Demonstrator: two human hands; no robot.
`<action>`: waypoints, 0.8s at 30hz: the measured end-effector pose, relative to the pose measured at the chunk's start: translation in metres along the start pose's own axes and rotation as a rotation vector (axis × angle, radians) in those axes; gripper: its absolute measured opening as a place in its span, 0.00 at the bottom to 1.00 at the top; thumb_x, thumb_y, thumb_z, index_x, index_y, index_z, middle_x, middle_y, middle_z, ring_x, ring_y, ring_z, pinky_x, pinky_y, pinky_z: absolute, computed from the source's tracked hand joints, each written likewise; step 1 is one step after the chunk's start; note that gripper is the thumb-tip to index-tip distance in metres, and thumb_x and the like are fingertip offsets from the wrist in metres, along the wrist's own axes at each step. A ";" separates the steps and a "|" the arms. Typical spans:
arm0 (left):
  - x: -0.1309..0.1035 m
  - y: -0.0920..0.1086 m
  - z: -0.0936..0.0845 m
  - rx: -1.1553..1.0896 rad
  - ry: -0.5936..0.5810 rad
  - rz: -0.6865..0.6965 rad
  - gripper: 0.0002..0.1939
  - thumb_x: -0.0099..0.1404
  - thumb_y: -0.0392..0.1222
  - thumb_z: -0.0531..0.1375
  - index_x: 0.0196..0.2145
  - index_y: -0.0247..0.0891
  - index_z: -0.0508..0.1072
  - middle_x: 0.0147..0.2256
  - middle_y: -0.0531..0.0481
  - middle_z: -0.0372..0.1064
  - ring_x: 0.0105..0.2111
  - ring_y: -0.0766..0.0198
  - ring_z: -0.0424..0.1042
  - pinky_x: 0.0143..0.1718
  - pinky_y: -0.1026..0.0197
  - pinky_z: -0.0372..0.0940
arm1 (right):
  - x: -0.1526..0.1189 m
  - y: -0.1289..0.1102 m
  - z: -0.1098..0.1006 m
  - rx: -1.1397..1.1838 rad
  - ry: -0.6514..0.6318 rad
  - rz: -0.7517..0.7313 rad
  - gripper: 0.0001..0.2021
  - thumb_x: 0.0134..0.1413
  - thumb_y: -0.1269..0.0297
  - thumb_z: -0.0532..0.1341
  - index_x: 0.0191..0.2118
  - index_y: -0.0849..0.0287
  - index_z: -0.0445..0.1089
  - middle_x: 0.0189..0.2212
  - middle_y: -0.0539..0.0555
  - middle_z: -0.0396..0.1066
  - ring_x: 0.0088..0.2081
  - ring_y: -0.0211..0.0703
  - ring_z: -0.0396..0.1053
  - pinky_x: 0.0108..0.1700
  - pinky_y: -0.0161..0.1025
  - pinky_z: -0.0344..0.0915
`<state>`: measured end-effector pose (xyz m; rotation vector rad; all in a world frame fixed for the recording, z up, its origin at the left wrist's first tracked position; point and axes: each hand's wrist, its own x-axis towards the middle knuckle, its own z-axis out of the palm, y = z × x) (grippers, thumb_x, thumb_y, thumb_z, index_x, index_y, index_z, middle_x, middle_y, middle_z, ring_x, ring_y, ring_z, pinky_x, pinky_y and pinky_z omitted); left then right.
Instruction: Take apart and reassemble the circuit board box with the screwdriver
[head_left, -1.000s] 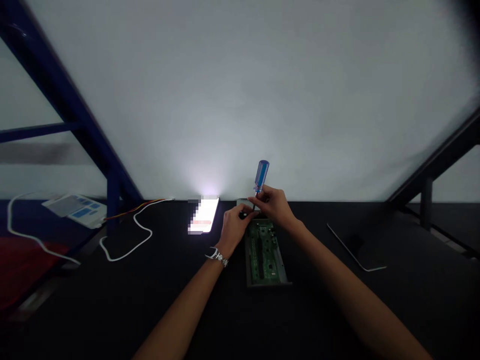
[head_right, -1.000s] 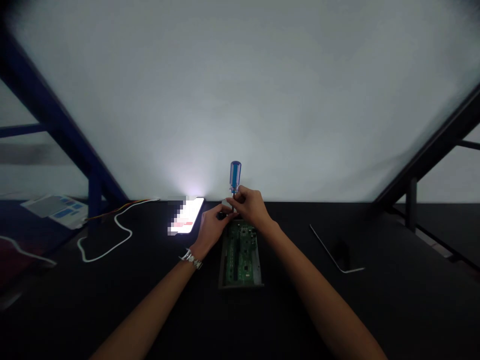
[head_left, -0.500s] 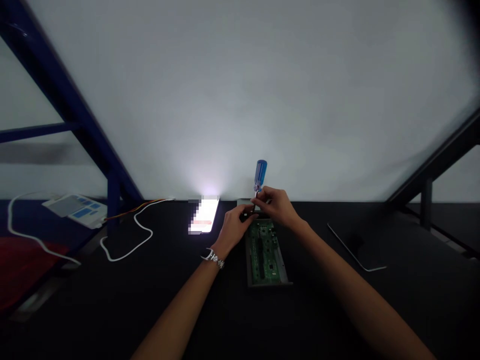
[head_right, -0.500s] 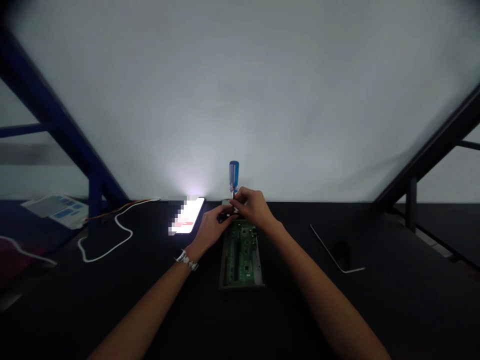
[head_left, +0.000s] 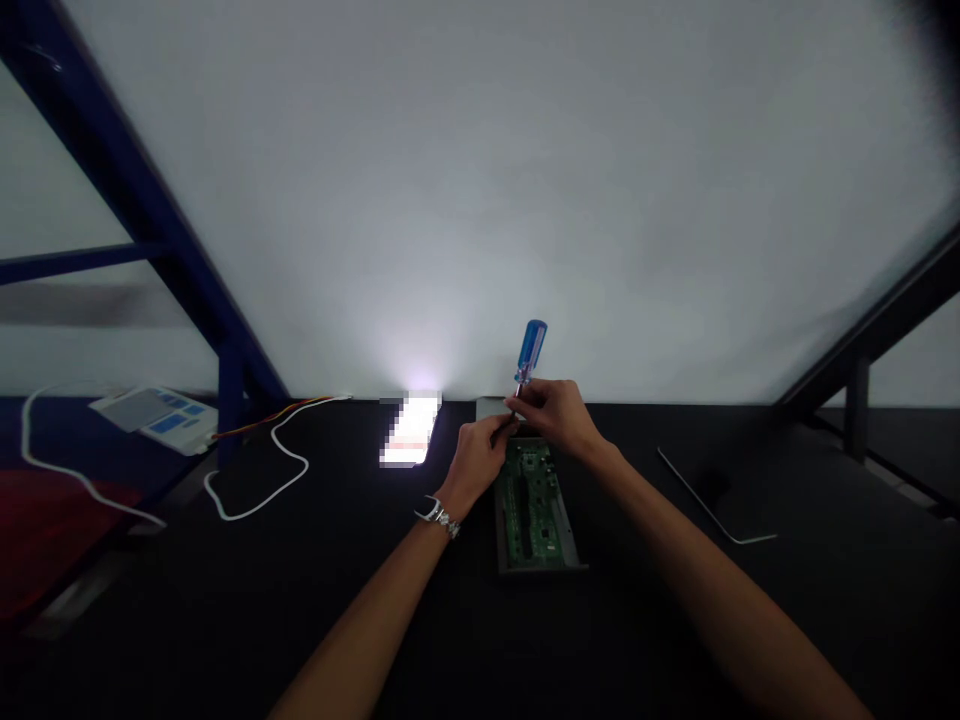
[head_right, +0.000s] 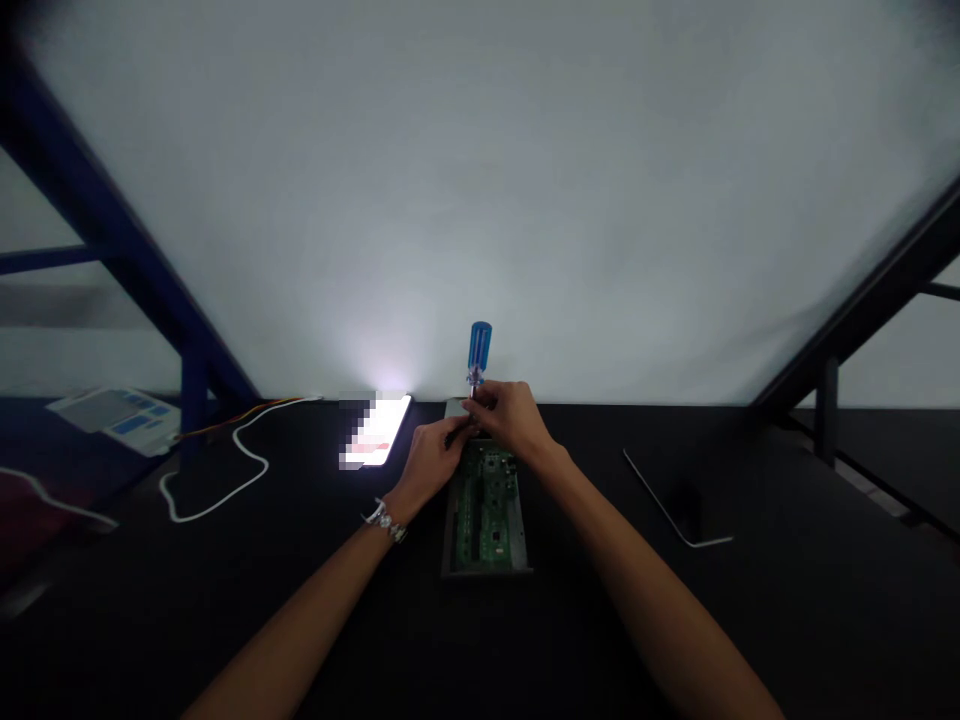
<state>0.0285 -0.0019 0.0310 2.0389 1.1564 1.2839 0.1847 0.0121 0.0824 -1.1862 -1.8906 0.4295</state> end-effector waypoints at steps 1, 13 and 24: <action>0.000 0.000 0.000 0.005 -0.008 0.004 0.10 0.67 0.37 0.58 0.41 0.38 0.79 0.40 0.47 0.79 0.38 0.57 0.77 0.41 0.60 0.68 | 0.000 0.000 0.003 0.004 0.031 0.007 0.11 0.53 0.60 0.63 0.25 0.61 0.71 0.19 0.49 0.70 0.22 0.36 0.64 0.25 0.34 0.57; 0.000 -0.002 -0.002 -0.031 -0.046 0.004 0.12 0.68 0.37 0.56 0.44 0.38 0.78 0.40 0.48 0.79 0.38 0.58 0.77 0.42 0.59 0.68 | 0.002 0.000 -0.011 0.456 -0.182 0.059 0.14 0.54 0.55 0.63 0.41 0.59 0.74 0.36 0.56 0.76 0.32 0.42 0.73 0.28 0.37 0.71; 0.003 -0.002 -0.003 -0.062 0.072 -0.047 0.07 0.63 0.43 0.63 0.33 0.37 0.78 0.32 0.50 0.78 0.32 0.61 0.76 0.34 0.61 0.67 | 0.001 -0.001 0.000 0.289 0.025 0.046 0.14 0.50 0.53 0.67 0.27 0.58 0.69 0.20 0.49 0.71 0.22 0.38 0.69 0.24 0.36 0.64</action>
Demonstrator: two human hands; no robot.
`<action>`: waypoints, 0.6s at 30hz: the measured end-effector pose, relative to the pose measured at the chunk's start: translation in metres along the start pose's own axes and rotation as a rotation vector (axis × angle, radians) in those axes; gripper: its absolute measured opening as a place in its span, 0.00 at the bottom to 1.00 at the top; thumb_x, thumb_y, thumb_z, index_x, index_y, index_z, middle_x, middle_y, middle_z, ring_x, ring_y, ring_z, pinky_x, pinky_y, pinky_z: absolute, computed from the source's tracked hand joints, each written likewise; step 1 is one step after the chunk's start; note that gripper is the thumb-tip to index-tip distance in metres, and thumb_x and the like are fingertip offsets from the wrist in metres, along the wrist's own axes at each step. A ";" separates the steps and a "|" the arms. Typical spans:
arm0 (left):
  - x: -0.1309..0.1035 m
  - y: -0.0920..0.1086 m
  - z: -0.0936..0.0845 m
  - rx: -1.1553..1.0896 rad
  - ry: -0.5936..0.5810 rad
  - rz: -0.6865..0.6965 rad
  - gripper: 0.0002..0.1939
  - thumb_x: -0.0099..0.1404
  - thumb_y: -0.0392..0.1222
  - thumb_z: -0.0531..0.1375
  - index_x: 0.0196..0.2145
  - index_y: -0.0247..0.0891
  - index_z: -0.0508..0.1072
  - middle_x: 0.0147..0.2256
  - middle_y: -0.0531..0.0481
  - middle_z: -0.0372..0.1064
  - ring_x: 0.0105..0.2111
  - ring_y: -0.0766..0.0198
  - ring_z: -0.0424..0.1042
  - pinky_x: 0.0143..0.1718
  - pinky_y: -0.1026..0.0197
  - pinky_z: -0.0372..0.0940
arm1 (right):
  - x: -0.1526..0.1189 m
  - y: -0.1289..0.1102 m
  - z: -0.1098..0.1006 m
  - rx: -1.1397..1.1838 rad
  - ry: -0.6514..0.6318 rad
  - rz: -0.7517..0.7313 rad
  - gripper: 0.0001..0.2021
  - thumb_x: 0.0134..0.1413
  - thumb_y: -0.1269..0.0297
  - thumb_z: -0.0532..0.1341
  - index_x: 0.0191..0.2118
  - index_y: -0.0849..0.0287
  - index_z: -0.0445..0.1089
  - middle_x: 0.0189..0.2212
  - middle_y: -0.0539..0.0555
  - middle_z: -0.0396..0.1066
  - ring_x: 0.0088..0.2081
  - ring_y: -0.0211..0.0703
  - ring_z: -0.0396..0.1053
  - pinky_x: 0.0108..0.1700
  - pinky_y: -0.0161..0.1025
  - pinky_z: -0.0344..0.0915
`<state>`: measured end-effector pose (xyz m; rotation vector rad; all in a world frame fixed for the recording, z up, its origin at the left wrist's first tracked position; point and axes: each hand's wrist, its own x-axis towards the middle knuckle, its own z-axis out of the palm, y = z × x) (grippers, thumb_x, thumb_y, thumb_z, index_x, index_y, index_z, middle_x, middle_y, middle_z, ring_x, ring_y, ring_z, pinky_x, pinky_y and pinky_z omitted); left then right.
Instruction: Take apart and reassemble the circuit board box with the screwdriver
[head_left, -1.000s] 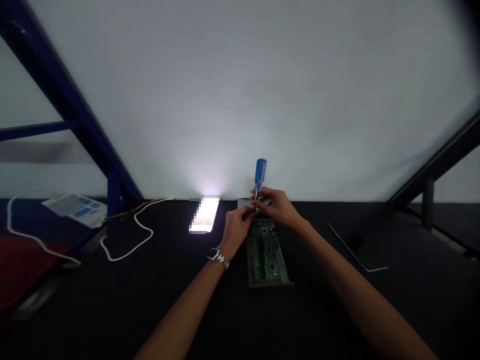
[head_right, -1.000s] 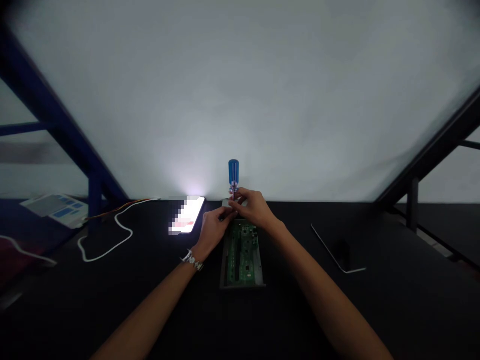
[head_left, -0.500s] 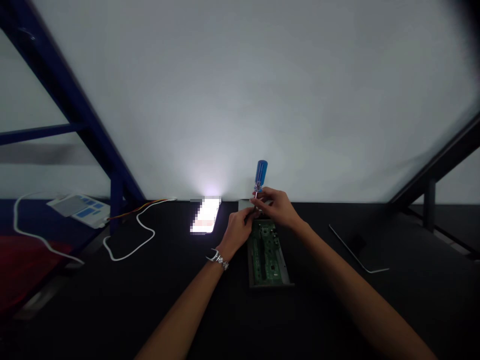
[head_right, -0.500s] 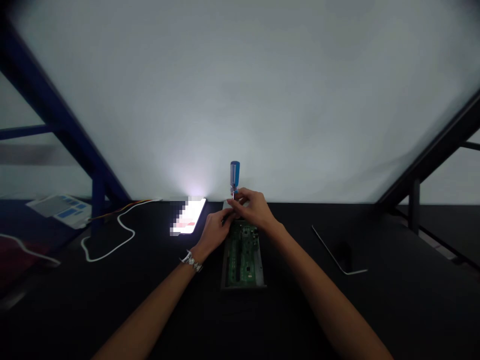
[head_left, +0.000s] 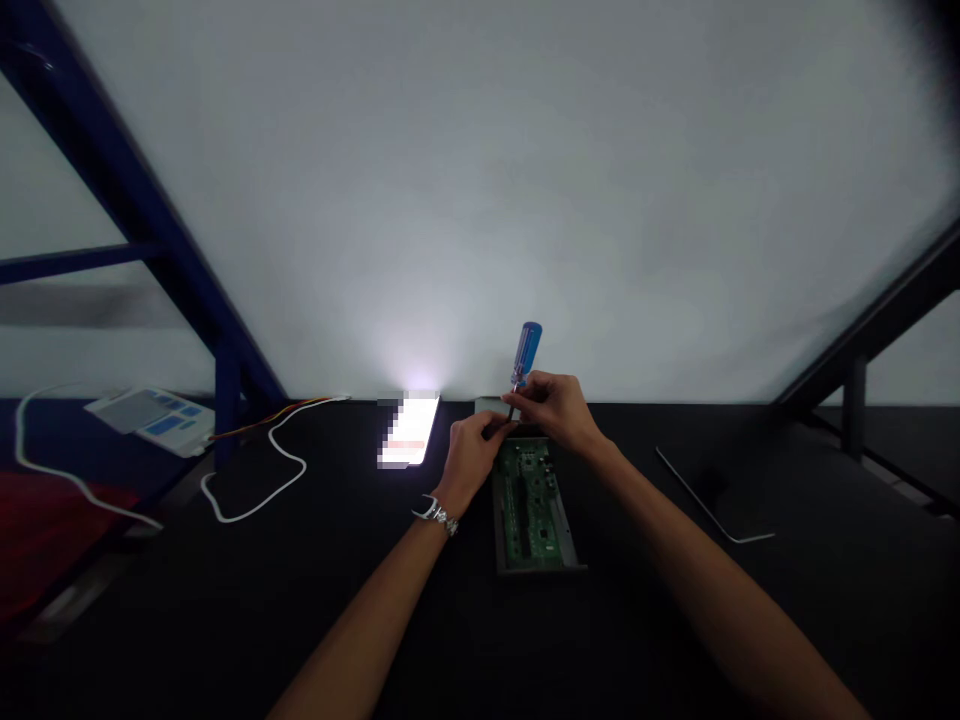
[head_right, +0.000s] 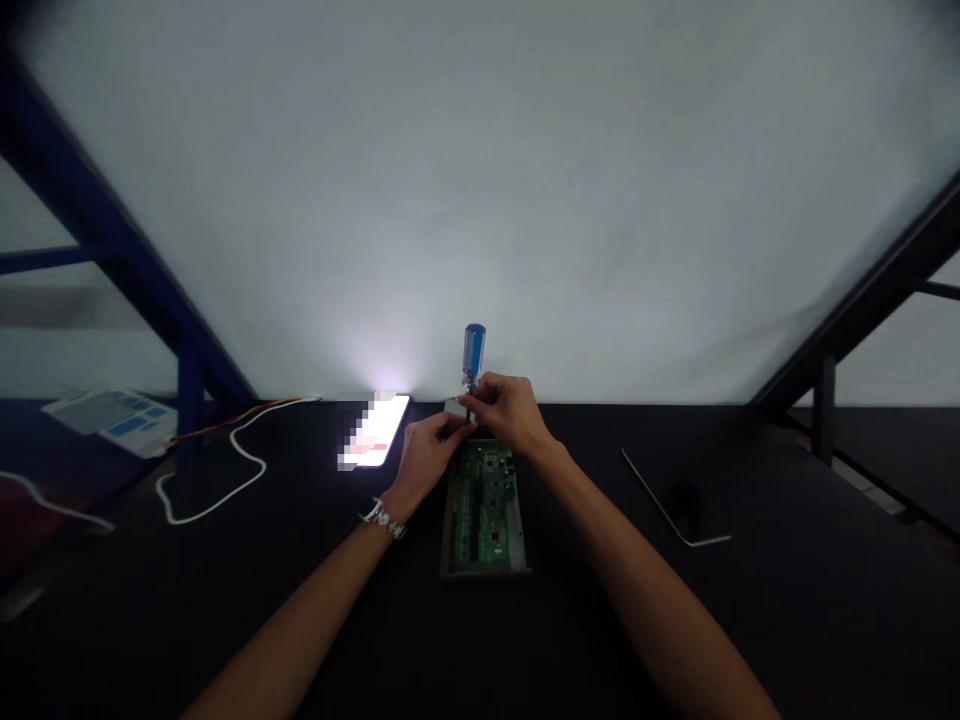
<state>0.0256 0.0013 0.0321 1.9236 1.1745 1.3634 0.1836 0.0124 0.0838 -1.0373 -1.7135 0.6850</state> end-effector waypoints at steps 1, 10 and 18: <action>0.000 0.001 0.000 -0.001 -0.001 0.014 0.07 0.63 0.42 0.63 0.33 0.37 0.78 0.32 0.50 0.78 0.32 0.61 0.76 0.34 0.61 0.67 | 0.000 0.000 0.001 -0.006 0.018 -0.004 0.15 0.50 0.52 0.67 0.26 0.58 0.68 0.20 0.49 0.70 0.22 0.38 0.68 0.24 0.36 0.63; -0.001 -0.002 -0.001 0.013 -0.022 0.060 0.05 0.64 0.41 0.61 0.37 0.38 0.76 0.35 0.49 0.76 0.35 0.61 0.75 0.39 0.59 0.67 | 0.004 -0.010 -0.007 0.298 -0.149 0.077 0.17 0.52 0.52 0.65 0.43 0.58 0.71 0.35 0.55 0.75 0.29 0.39 0.70 0.22 0.34 0.68; -0.043 0.025 -0.007 0.133 -0.060 0.224 0.07 0.63 0.38 0.58 0.28 0.38 0.64 0.31 0.48 0.64 0.34 0.61 0.67 0.37 0.59 0.62 | 0.011 -0.005 -0.004 0.350 -0.122 0.090 0.15 0.50 0.52 0.67 0.32 0.57 0.65 0.33 0.52 0.72 0.25 0.36 0.69 0.21 0.36 0.67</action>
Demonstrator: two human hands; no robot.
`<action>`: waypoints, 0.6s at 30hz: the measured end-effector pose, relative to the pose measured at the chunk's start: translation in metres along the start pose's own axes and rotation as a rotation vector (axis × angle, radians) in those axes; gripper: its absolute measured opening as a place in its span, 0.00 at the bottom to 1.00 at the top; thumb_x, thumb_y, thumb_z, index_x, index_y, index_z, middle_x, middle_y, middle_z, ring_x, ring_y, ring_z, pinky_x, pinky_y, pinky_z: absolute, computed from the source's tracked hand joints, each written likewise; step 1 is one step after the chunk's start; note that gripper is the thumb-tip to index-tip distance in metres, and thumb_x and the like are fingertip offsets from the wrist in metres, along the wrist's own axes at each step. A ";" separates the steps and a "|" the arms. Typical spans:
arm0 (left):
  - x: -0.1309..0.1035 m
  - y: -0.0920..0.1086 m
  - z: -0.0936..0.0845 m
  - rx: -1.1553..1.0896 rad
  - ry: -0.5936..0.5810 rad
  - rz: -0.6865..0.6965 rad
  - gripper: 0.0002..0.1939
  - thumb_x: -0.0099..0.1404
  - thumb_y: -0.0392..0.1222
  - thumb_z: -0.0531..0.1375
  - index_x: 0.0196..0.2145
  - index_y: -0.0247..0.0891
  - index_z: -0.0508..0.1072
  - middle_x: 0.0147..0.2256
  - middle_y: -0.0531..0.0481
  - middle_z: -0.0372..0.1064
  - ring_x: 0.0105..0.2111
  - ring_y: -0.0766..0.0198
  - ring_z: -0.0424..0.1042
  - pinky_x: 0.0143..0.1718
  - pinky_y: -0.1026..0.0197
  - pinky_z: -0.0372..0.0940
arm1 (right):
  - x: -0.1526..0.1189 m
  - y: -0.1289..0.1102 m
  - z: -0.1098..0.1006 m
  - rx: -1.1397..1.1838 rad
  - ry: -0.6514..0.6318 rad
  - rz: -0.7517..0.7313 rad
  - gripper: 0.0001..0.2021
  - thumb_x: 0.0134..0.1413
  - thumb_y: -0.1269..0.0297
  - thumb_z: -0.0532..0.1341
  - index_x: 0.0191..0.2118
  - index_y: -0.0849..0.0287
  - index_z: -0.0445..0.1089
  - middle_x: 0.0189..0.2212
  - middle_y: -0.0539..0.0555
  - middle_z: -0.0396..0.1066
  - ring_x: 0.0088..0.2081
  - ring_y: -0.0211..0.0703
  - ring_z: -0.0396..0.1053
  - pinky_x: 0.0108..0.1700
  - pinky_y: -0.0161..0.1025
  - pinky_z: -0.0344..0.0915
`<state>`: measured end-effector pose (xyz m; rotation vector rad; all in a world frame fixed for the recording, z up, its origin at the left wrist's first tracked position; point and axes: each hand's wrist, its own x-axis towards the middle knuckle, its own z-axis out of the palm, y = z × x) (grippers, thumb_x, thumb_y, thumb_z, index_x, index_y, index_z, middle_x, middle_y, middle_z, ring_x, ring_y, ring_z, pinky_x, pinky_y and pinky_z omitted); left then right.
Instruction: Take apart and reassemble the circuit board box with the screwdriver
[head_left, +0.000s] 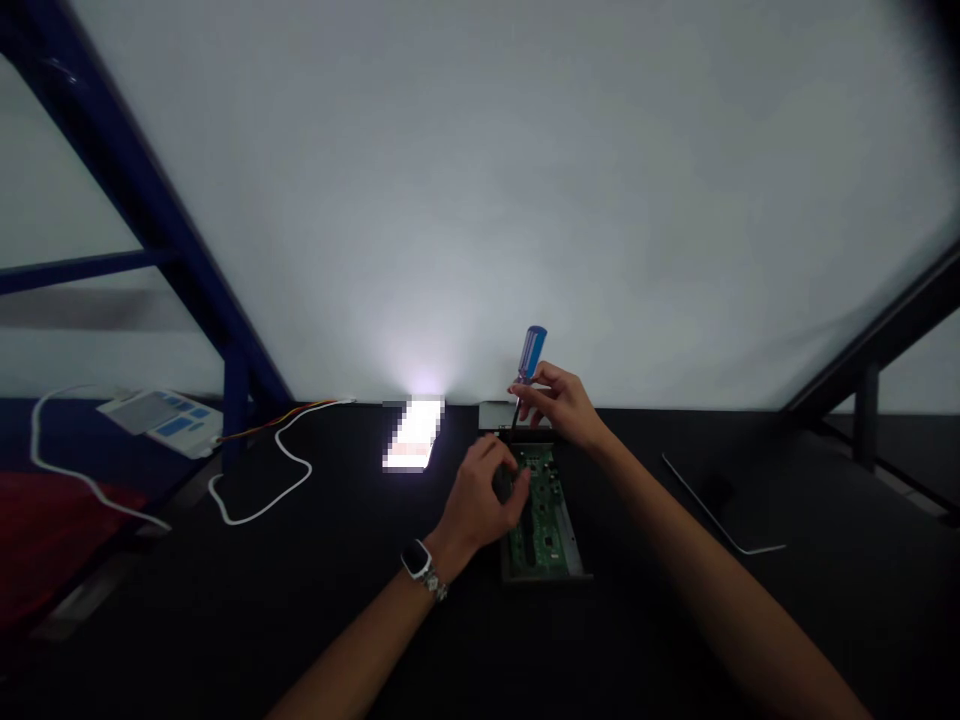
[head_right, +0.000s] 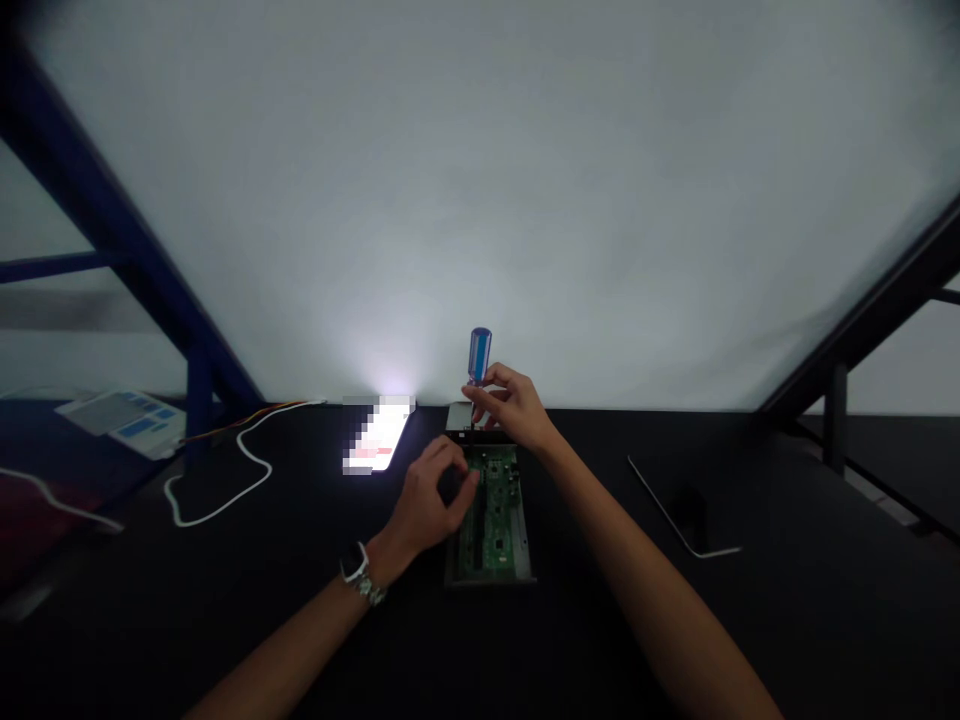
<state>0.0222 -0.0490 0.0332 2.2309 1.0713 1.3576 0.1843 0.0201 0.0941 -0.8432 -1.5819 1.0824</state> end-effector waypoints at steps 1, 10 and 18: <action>-0.006 0.004 0.003 -0.029 -0.079 0.024 0.08 0.63 0.38 0.57 0.26 0.38 0.62 0.28 0.50 0.63 0.31 0.63 0.66 0.34 0.61 0.61 | 0.000 0.000 0.001 -0.006 0.001 -0.004 0.15 0.50 0.52 0.67 0.33 0.56 0.64 0.32 0.52 0.71 0.24 0.36 0.69 0.21 0.36 0.67; -0.017 0.011 0.019 -0.092 -0.298 -0.084 0.17 0.60 0.35 0.54 0.17 0.38 0.52 0.15 0.58 0.49 0.16 0.72 0.50 0.22 0.64 0.47 | -0.011 0.002 0.020 -0.092 0.202 -0.071 0.16 0.53 0.48 0.63 0.35 0.54 0.61 0.29 0.50 0.70 0.22 0.36 0.69 0.25 0.37 0.69; -0.016 0.011 0.017 -0.030 -0.346 -0.043 0.15 0.60 0.35 0.54 0.17 0.37 0.56 0.16 0.57 0.52 0.17 0.71 0.53 0.23 0.64 0.49 | -0.014 0.008 0.014 -0.193 0.191 -0.025 0.18 0.53 0.48 0.63 0.40 0.55 0.64 0.28 0.50 0.72 0.21 0.37 0.69 0.22 0.35 0.65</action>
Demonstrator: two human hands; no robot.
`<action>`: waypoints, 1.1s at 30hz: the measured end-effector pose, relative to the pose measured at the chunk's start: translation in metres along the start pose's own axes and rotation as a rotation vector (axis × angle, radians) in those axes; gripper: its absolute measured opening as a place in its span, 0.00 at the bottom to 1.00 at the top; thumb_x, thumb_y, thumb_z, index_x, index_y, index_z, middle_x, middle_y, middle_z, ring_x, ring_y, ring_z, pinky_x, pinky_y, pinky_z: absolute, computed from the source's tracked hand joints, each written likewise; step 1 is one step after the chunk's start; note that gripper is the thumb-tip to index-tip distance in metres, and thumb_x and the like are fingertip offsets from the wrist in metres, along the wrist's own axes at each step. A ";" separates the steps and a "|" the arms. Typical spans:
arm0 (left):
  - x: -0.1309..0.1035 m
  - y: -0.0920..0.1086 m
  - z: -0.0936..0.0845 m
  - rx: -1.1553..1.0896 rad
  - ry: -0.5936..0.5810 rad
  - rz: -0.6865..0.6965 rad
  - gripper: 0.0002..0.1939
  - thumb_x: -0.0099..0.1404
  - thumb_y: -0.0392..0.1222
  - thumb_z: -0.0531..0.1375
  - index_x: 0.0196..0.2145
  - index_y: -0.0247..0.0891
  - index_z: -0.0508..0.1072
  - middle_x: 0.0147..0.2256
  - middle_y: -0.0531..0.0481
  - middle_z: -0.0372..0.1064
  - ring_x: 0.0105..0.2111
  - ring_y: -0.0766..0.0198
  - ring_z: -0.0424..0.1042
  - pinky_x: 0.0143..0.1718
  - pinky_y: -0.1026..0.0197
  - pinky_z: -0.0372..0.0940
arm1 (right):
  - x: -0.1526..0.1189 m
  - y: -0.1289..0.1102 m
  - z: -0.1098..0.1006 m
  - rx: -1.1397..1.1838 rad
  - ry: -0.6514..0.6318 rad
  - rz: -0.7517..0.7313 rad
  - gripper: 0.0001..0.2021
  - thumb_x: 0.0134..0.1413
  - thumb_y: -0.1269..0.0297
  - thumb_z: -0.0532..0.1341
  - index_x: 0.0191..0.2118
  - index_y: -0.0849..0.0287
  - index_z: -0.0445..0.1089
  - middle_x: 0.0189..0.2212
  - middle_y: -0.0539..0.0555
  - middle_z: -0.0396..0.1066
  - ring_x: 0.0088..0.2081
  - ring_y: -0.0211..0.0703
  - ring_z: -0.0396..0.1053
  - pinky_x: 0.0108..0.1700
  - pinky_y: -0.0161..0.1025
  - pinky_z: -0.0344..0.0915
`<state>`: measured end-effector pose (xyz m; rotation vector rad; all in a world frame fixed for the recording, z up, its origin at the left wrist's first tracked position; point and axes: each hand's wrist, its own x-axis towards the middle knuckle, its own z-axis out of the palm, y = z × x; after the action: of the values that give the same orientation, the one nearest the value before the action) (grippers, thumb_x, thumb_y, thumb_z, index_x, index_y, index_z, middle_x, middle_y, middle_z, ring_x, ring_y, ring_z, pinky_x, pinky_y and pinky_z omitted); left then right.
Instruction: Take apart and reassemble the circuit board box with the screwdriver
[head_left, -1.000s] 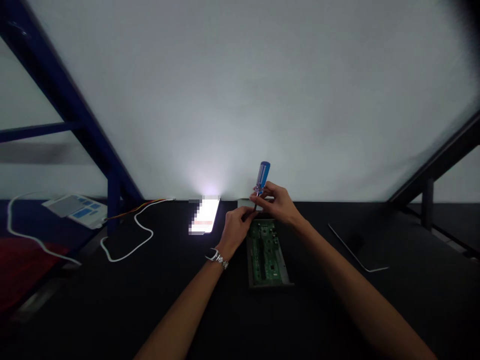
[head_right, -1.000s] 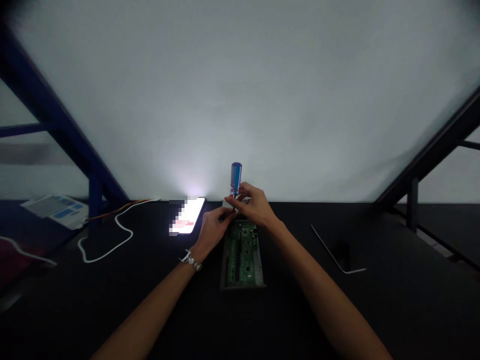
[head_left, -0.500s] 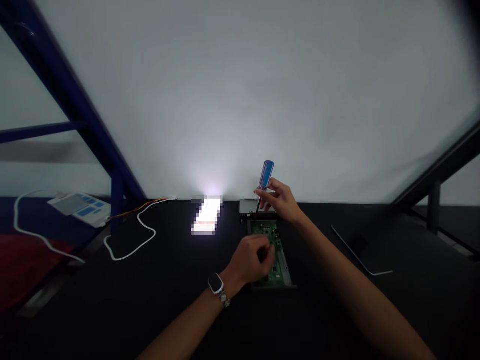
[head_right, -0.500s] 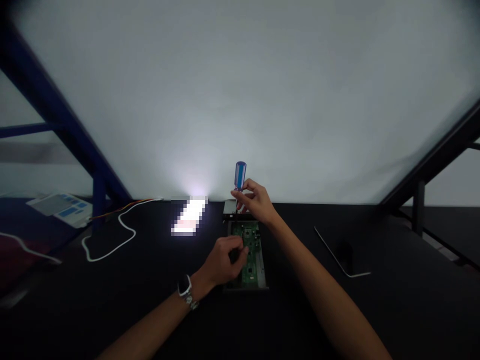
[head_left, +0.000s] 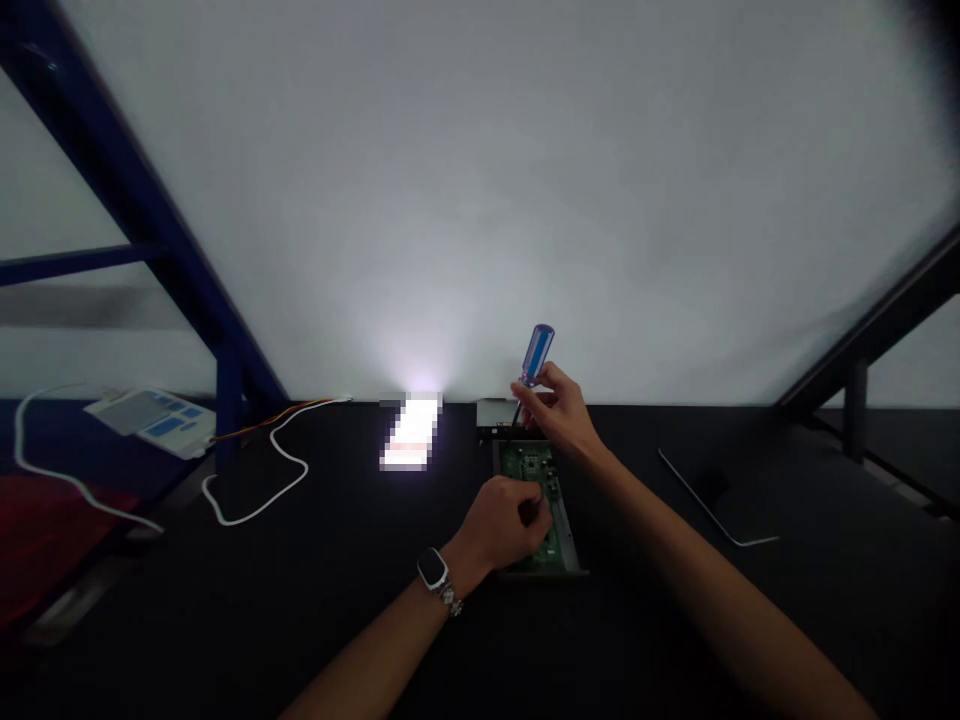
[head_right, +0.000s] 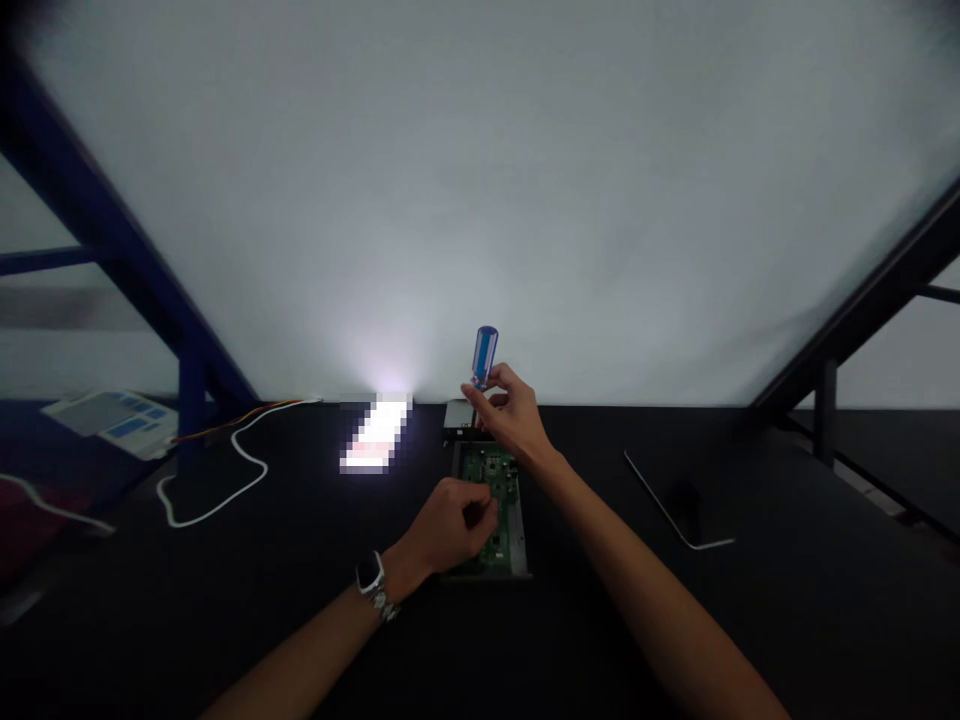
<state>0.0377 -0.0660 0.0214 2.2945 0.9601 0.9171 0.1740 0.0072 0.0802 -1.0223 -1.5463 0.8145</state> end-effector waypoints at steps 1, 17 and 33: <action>0.000 0.000 0.000 0.008 -0.006 0.004 0.15 0.60 0.36 0.54 0.17 0.37 0.57 0.16 0.57 0.53 0.17 0.71 0.53 0.23 0.64 0.49 | 0.000 0.001 -0.002 -0.043 -0.037 0.002 0.17 0.53 0.48 0.63 0.40 0.56 0.66 0.30 0.51 0.73 0.22 0.37 0.70 0.22 0.35 0.65; -0.001 0.001 -0.001 0.062 -0.056 -0.013 0.15 0.57 0.37 0.55 0.15 0.37 0.58 0.14 0.56 0.56 0.16 0.71 0.55 0.23 0.65 0.50 | 0.012 -0.009 0.011 -0.185 -0.068 -0.092 0.25 0.65 0.46 0.50 0.29 0.60 0.71 0.19 0.52 0.70 0.23 0.38 0.70 0.31 0.38 0.69; -0.003 0.002 -0.004 0.041 -0.071 0.008 0.16 0.61 0.38 0.56 0.17 0.37 0.61 0.16 0.56 0.59 0.17 0.70 0.57 0.24 0.64 0.51 | 0.009 0.024 0.017 0.015 0.014 0.045 0.27 0.57 0.38 0.54 0.29 0.60 0.70 0.26 0.56 0.74 0.25 0.42 0.73 0.31 0.39 0.73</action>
<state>0.0336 -0.0690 0.0241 2.3506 0.9482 0.8207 0.1613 0.0251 0.0586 -1.0533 -1.5076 0.8472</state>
